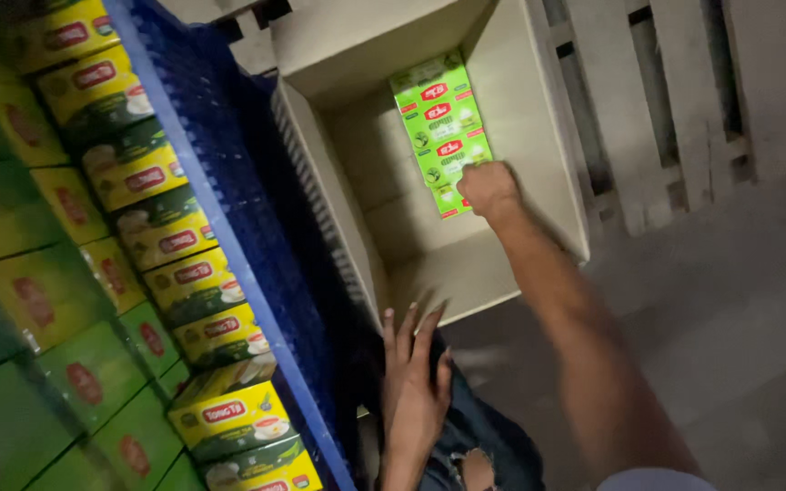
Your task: The person transfers small green and yellow boxes from a blue plastic crate into a larger cardboard box. They pick up the boxes one at a time and place them neatly in rows inside the cardboard box.
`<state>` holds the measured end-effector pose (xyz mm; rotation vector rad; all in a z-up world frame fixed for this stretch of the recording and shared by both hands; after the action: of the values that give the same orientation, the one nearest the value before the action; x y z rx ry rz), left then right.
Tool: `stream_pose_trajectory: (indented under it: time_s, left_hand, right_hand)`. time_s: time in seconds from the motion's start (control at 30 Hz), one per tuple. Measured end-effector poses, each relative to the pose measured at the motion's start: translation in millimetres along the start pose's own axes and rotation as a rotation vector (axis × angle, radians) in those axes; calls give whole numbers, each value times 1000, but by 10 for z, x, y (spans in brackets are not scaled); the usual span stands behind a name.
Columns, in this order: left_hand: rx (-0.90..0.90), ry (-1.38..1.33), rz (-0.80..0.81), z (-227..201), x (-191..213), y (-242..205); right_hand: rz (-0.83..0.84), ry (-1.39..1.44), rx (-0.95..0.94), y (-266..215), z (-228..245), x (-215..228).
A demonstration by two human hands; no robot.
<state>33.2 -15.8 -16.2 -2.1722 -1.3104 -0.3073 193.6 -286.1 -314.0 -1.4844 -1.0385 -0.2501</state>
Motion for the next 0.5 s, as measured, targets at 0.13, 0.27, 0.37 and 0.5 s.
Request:
stream_pose_trajectory:
  time_s: [0.13, 0.27, 0.37, 0.5]
  left_hand:
    - [45, 1, 58, 27, -24, 37]
    - [48, 7, 65, 65, -33, 25]
    - [33, -1, 68, 93, -49, 25]
    - [-2, -11, 56, 38, -1, 37]
  right_hand:
    - [151, 85, 0, 131, 1, -179]
    - [255, 207, -30, 116, 57, -234]
    - [322, 310, -45, 257, 53, -432]
    - [322, 474, -136, 213, -3, -362]
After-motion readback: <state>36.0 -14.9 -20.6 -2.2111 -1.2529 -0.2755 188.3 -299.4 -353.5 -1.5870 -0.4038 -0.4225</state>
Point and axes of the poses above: each hand's wrist, its own y-axis towards the middle knuckle, its own x-axis out of the back of the hand, z = x × y, the point moved 4 cm from there along y, towards the middle knuckle, and after that the axes turned 1 degree about -z, right-handed, at the moved point
